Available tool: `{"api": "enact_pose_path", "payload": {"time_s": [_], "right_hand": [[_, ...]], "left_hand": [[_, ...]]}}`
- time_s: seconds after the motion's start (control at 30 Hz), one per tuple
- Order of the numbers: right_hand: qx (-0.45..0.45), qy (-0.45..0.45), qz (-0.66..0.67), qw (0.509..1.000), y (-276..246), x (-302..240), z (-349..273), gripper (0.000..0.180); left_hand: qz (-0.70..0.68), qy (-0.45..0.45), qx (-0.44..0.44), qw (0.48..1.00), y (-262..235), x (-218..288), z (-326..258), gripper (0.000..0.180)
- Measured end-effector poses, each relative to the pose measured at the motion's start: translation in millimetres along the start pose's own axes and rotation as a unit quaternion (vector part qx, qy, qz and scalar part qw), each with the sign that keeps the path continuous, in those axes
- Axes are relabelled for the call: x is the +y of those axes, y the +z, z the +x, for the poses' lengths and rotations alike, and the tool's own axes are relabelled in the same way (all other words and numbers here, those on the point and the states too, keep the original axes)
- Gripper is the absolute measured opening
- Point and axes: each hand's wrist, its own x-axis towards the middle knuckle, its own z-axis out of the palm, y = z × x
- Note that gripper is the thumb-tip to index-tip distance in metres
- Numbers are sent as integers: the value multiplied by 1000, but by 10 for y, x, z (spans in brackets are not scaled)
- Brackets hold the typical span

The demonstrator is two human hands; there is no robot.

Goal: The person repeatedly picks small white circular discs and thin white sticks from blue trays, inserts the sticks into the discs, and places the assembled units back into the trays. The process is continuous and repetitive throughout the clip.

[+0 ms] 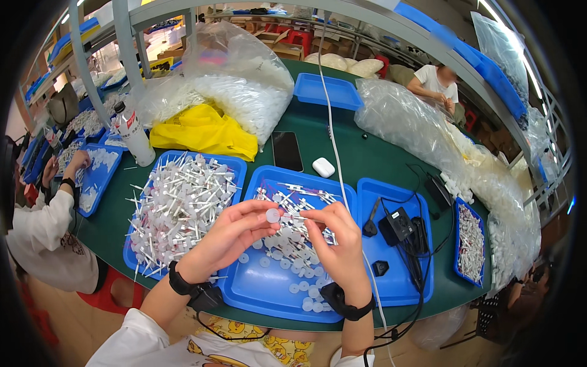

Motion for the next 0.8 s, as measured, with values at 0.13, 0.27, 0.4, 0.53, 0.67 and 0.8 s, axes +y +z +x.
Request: {"api": "enact_pose_path", "payload": {"time_s": [0.13,0.27,0.4,0.53,0.67,0.8], "right_hand": [[-2,-9,-16,1000,8,-20,2,18],[-7,-26,-39,999,3,-3,-16,22],[-20,-65,-66,995,-4,-19,-19,26],[-22,-99,-84,991,-6,-18,-31,28],[-30,-110,-78,990,8,-30,-27,29],[-39,-114,-66,991,9,-45,-28,29]], "left_hand": [[11,9,2,1000,-30,-13,11,34],[48,17,20,999,-15,-20,-3,33],[96,22,29,995,-20,-32,-8,34],[96,9,34,995,-27,-52,-4,34],[95,4,38,995,-11,-25,-5,34],[89,5,35,995,-17,-28,-6,34]]}}
